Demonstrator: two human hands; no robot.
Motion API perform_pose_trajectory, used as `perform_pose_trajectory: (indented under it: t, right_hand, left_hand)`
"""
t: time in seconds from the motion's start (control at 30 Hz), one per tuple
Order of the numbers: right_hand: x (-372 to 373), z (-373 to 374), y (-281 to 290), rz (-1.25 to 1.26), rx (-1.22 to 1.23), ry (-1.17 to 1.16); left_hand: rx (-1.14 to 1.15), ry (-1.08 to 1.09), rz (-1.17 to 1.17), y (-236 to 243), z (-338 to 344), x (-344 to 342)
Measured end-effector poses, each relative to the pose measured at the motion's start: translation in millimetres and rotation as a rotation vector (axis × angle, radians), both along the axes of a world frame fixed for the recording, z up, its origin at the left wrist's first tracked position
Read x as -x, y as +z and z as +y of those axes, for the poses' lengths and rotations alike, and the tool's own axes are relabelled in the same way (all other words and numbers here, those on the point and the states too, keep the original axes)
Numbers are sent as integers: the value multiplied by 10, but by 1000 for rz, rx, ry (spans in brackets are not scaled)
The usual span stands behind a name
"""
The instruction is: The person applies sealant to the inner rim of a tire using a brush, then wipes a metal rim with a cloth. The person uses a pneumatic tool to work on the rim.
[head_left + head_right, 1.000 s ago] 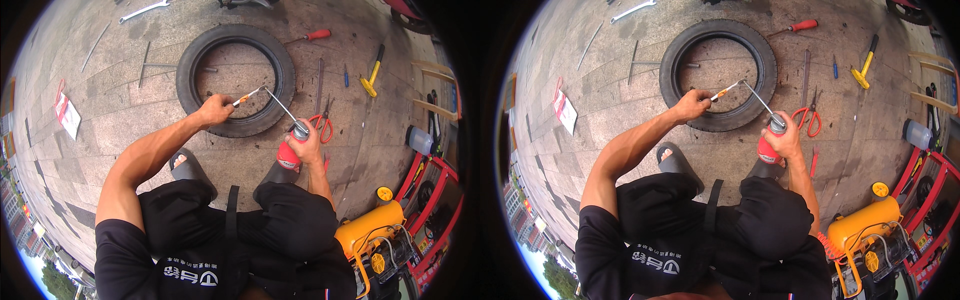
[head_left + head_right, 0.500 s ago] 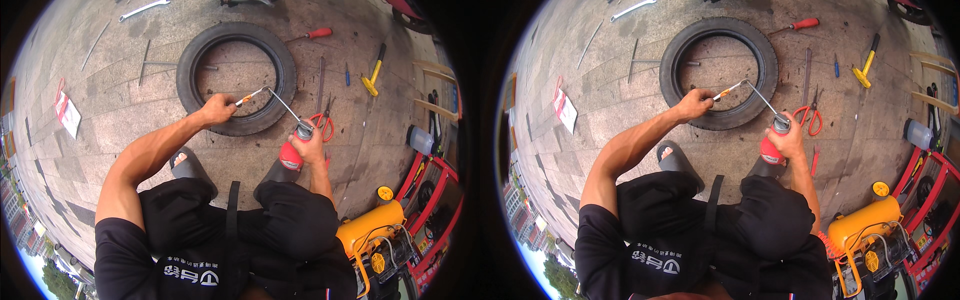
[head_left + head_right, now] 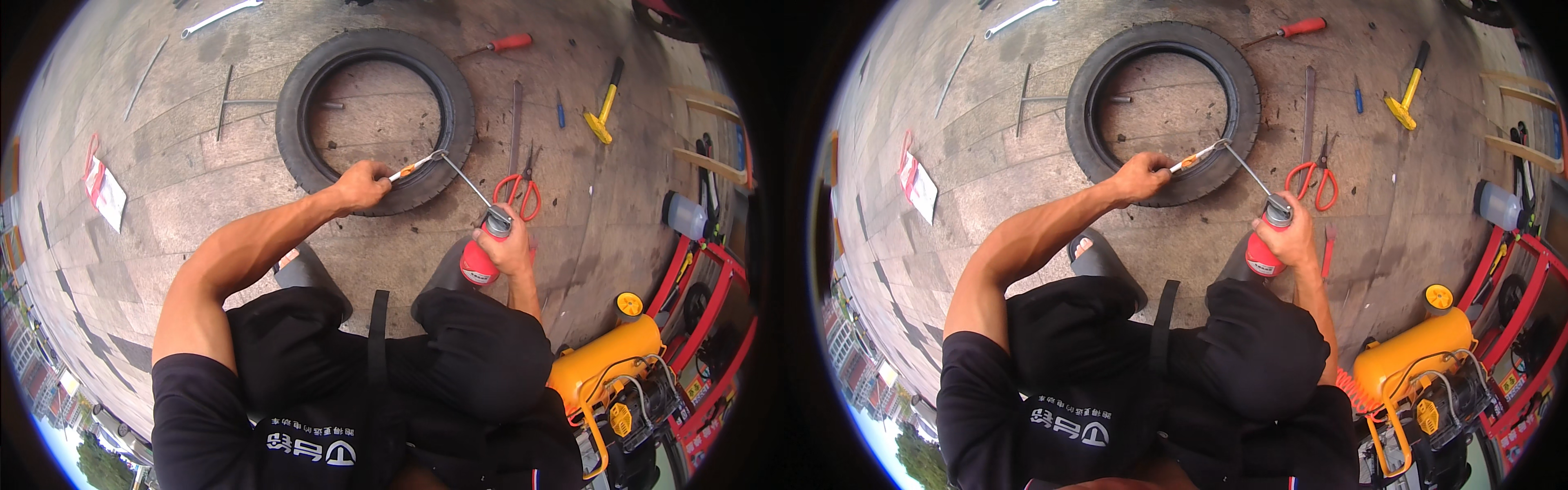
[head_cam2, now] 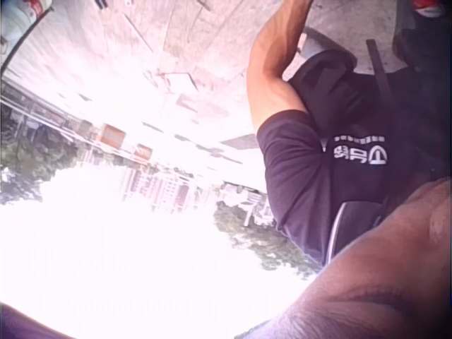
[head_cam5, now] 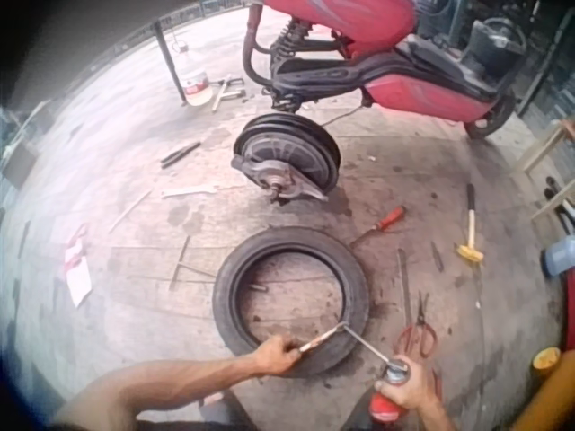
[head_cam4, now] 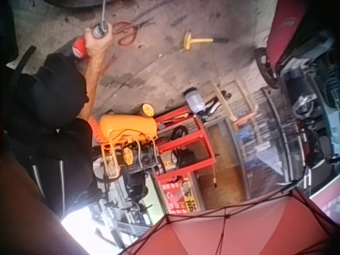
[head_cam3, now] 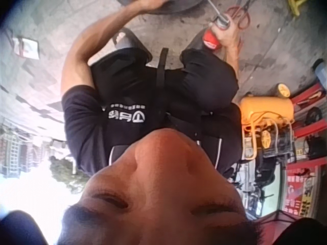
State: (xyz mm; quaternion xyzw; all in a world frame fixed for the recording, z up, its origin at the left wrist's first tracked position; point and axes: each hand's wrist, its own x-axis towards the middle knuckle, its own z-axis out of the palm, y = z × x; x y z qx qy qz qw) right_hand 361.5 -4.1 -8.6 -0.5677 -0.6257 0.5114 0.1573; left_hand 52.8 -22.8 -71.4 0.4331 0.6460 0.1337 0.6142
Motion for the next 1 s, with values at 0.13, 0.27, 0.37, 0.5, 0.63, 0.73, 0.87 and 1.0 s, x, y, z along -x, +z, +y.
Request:
perform_pose_trajectory:
  t: [0.13, 0.27, 0.37, 0.5, 0.63, 0.73, 0.87, 1.0]
  right_hand:
    - [-20, -44, -35, -17, -77, 1]
    - [-37, -56, -56, 6, -39, 5]
    - [-43, -65, -66, 41, -28, -22]
    - [-54, -77, -80, 37, -37, -25]
    - [-60, -84, -105, -21, 7, -2]
    - [-61, -89, -125, 42, -50, -41]
    - [-78, -105, -153, 52, -10, -34]
    - [-152, -149, -212, 92, 0, -66]
  left_hand:
    - [-9, -3, -2, -45, -18, -10]
    - [-14, -27, 22, -37, -24, -17]
    - [43, -22, -4, -19, -18, -11]
    - [37, -38, -7, -39, -13, -13]
    - [27, -20, -15, -100, -31, -22]
    - [32, -11, -12, -136, -48, -21]
    - [36, -21, -8, -162, -52, -17]
    - [23, -34, 2, -176, -53, -9]
